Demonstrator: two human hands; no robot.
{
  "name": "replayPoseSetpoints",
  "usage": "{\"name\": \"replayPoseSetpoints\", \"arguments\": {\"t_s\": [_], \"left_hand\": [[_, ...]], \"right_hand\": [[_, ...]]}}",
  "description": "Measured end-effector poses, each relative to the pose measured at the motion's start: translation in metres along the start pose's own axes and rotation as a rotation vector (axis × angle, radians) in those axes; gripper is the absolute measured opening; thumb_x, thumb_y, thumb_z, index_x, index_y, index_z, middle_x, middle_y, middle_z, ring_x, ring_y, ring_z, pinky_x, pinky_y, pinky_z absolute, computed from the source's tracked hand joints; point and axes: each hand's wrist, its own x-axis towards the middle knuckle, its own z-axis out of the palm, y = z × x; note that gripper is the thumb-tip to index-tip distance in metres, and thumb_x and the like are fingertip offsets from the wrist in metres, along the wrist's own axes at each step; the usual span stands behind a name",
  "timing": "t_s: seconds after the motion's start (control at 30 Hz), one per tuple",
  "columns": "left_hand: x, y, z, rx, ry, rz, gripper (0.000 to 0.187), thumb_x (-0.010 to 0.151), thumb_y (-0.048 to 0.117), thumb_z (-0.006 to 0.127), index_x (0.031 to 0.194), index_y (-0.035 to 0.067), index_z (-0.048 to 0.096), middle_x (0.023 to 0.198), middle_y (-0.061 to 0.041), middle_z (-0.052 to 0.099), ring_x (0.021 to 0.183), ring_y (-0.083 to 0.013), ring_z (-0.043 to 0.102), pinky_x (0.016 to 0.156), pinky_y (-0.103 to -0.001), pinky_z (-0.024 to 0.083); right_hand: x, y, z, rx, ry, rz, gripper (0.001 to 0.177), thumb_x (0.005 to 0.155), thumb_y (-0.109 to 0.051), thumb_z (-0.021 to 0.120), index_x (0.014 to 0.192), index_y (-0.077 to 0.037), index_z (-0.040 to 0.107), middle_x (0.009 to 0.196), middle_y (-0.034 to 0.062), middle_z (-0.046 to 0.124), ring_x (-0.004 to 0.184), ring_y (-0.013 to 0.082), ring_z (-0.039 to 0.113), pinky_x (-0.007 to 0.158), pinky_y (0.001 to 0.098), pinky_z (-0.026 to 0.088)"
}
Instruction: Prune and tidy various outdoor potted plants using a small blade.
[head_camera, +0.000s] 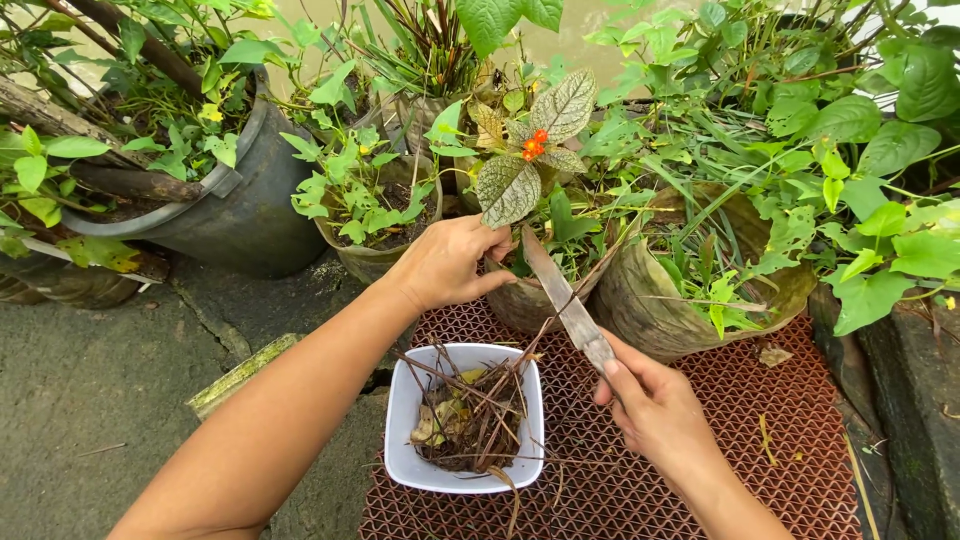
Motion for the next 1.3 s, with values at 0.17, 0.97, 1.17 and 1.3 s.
{"name": "replayPoseSetpoints", "arguments": {"t_s": [0.17, 0.97, 1.17, 1.3], "left_hand": [[-0.002, 0.001, 0.000, 0.012, 0.000, -0.014, 0.035, 0.074, 0.025, 0.088, 0.090, 0.010, 0.061, 0.083, -0.004, 0.066, 0.080, -0.0291, 0.067, 0.070, -0.041, 0.055], [0.007, 0.025, -0.020, 0.074, -0.037, -0.347, 0.017, 0.075, 0.004, 0.065, 0.091, 0.003, 0.065, 0.102, -0.017, 0.064, 0.096, -0.0411, 0.066, 0.084, -0.050, 0.053], [0.010, 0.017, -0.016, 0.106, -0.017, -0.385, 0.013, 0.081, 0.006, 0.066, 0.092, -0.001, 0.065, 0.104, -0.018, 0.064, 0.097, -0.0421, 0.065, 0.083, -0.052, 0.052], [0.009, 0.021, -0.018, 0.124, -0.036, -0.400, 0.011, 0.082, 0.006, 0.066, 0.091, -0.001, 0.066, 0.103, -0.018, 0.064, 0.098, -0.0417, 0.065, 0.084, -0.051, 0.052]], "right_hand": [[-0.020, 0.025, -0.023, -0.001, 0.038, 0.072, 0.047, 0.100, -0.021, 0.056, 0.147, -0.024, 0.058, 0.073, 0.0032, 0.057, 0.045, 0.0086, 0.037, 0.037, 0.0256, 0.029], [-0.052, -0.203, 0.018, -1.719, 0.182, -0.348, 0.037, 0.097, -0.034, 0.060, 0.131, -0.039, 0.073, 0.089, 0.0099, 0.078, 0.080, 0.0261, 0.075, 0.082, 0.0412, 0.062], [-0.046, -0.234, 0.073, -1.839, 0.027, -0.350, 0.035, 0.088, -0.019, 0.062, 0.116, -0.030, 0.081, 0.108, 0.0088, 0.077, 0.100, 0.0312, 0.075, 0.094, 0.0463, 0.058], [-0.038, -0.233, 0.085, -1.953, 0.028, -0.344, 0.027, 0.089, -0.025, 0.065, 0.106, -0.011, 0.081, 0.111, 0.0133, 0.077, 0.101, 0.0340, 0.074, 0.090, 0.0478, 0.059]]}}
